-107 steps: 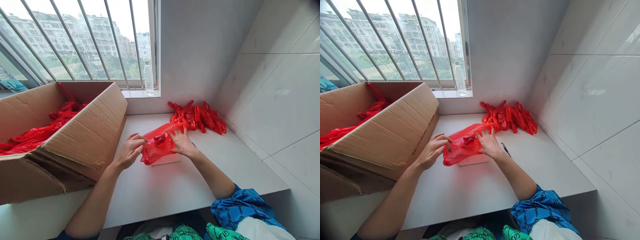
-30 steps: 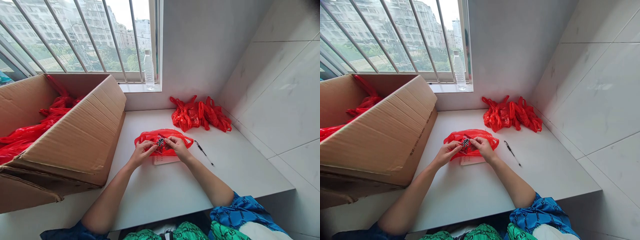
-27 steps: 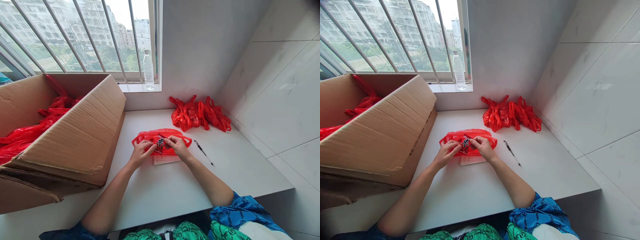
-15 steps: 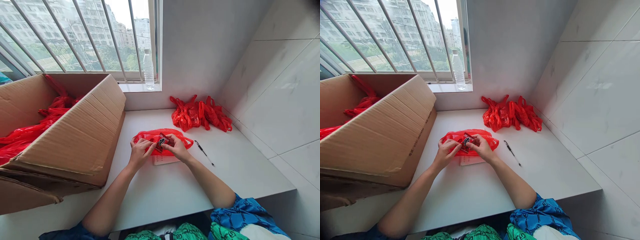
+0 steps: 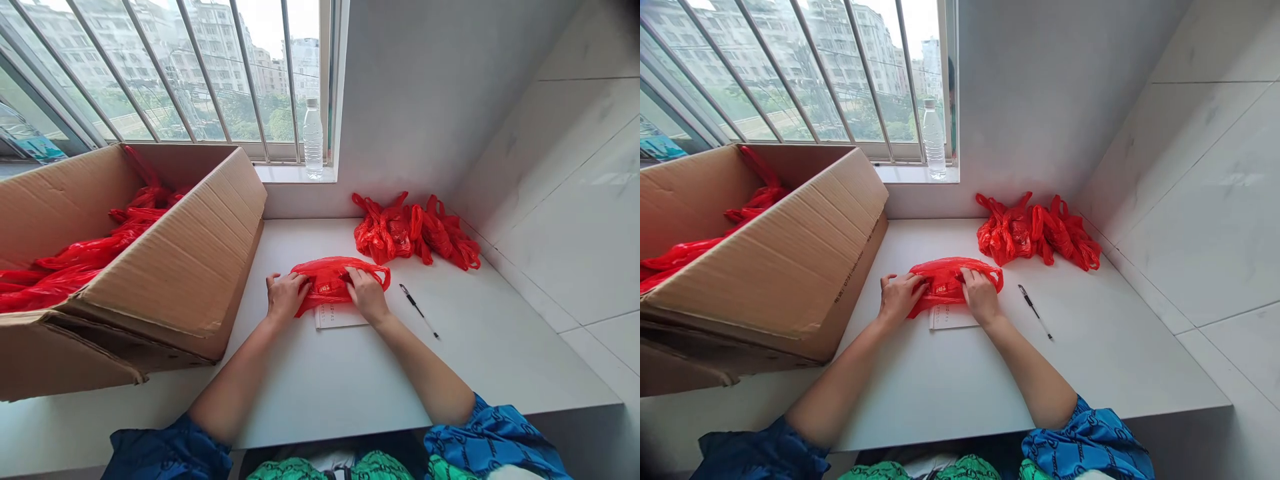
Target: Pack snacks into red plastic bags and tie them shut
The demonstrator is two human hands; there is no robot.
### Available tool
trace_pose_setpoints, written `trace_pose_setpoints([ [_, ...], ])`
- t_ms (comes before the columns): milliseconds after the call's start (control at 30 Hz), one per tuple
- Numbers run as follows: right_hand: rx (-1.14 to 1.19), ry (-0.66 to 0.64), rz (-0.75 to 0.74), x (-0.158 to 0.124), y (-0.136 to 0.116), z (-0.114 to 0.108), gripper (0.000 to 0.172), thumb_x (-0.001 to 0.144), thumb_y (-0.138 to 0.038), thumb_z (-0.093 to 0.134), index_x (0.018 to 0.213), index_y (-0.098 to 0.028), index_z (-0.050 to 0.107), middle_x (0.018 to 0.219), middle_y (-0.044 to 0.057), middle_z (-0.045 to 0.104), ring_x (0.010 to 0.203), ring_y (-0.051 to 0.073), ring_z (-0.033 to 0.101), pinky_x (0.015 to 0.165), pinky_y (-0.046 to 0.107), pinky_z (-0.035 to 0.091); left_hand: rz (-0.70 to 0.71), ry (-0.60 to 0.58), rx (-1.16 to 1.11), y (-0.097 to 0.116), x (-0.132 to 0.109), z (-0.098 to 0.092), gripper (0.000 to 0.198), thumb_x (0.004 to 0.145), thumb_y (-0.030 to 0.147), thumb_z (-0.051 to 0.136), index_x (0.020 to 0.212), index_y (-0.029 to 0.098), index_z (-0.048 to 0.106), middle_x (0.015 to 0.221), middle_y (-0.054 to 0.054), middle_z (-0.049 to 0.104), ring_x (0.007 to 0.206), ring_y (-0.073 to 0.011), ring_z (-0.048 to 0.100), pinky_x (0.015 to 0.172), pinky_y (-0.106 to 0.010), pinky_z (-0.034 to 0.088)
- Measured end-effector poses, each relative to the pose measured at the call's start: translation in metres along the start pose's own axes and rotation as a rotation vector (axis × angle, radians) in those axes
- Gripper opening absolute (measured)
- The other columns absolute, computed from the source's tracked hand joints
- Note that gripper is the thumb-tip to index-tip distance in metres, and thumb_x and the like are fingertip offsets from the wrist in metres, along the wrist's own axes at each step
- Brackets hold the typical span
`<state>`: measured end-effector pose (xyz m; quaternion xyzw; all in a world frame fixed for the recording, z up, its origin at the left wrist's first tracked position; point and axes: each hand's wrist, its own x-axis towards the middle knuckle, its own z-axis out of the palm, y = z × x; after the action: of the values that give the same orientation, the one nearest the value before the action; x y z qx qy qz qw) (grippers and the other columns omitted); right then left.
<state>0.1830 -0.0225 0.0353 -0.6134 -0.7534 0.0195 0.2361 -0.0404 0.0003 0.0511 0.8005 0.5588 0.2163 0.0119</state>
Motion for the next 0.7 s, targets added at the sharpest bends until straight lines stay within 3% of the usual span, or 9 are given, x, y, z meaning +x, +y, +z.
trace_pose_setpoints([
  [67, -0.002, -0.012, 0.043, 0.000, 0.000, 0.000, 0.033, 0.097, -0.020, 0.054, 0.128, -0.013, 0.059, 0.105, 0.013, 0.069, 0.095, 0.026, 0.064, 0.083, 0.036, 0.049, -0.026, 0.085, -0.076, 0.000, 0.000, -0.003, 0.028, 0.100, 0.037, 0.047, 0.105, 0.028, 0.073, 0.102, -0.004, 0.075, 0.095, -0.0222, 0.066, 0.104, -0.047, 0.025],
  [167, 0.156, 0.082, 0.016, -0.002, -0.004, -0.007, 0.025, 0.098, -0.028, 0.054, 0.118, -0.016, 0.063, 0.106, 0.012, 0.070, 0.099, 0.026, 0.064, 0.086, 0.037, 0.049, -0.042, 0.201, -0.261, 0.004, -0.002, -0.011, 0.030, 0.101, 0.041, 0.046, 0.104, 0.030, 0.074, 0.100, -0.002, 0.075, 0.098, -0.0205, 0.065, 0.103, -0.043, 0.027],
  [267, 0.604, 0.109, -0.046, -0.005, -0.014, -0.015, 0.026, 0.099, -0.038, 0.054, 0.115, -0.021, 0.065, 0.112, 0.007, 0.070, 0.105, 0.023, 0.063, 0.092, 0.035, 0.049, 0.020, 0.176, -0.397, 0.014, -0.005, -0.018, 0.029, 0.101, 0.042, 0.048, 0.103, 0.029, 0.074, 0.098, 0.000, 0.076, 0.097, -0.0190, 0.066, 0.107, -0.042, 0.026],
  [333, 0.935, 0.012, 0.002, -0.007, -0.021, -0.017, 0.030, 0.097, -0.045, 0.055, 0.114, -0.023, 0.065, 0.111, 0.005, 0.070, 0.102, 0.020, 0.065, 0.089, 0.034, 0.051, 0.063, 0.131, -0.464, 0.020, -0.007, -0.021, 0.026, 0.099, 0.043, 0.052, 0.102, 0.029, 0.074, 0.093, 0.002, 0.076, 0.092, -0.0178, 0.067, 0.108, -0.041, 0.026],
  [433, 1.252, -0.108, 0.124, -0.007, -0.025, -0.015, 0.030, 0.092, -0.050, 0.061, 0.097, -0.022, 0.067, 0.091, 0.002, 0.070, 0.085, 0.017, 0.065, 0.076, 0.030, 0.052, 0.074, 0.081, -0.557, 0.027, -0.008, -0.020, 0.025, 0.096, 0.045, 0.057, 0.096, 0.027, 0.074, 0.088, 0.003, 0.076, 0.084, -0.0162, 0.068, 0.109, -0.039, 0.027],
  [567, 1.387, -0.129, 0.183, -0.005, -0.026, -0.014, 0.031, 0.086, -0.051, 0.067, 0.079, -0.021, 0.063, 0.073, -0.002, 0.061, 0.071, 0.014, 0.059, 0.070, 0.028, 0.050, 0.054, 0.048, -0.646, 0.026, -0.007, -0.016, 0.032, 0.098, 0.046, 0.051, 0.093, 0.025, 0.075, 0.094, 0.001, 0.077, 0.085, -0.0169, 0.067, 0.103, -0.037, 0.034],
  [700, 1.260, -0.059, 0.139, -0.004, -0.019, -0.015, 0.028, 0.089, -0.048, 0.063, 0.080, -0.021, 0.065, 0.077, 0.000, 0.066, 0.076, 0.016, 0.062, 0.075, 0.030, 0.052, 0.097, 0.012, -0.493, 0.016, -0.005, -0.012, 0.037, 0.102, 0.042, 0.041, 0.098, 0.025, 0.073, 0.090, 0.001, 0.077, 0.081, -0.0172, 0.067, 0.098, -0.037, 0.036],
])
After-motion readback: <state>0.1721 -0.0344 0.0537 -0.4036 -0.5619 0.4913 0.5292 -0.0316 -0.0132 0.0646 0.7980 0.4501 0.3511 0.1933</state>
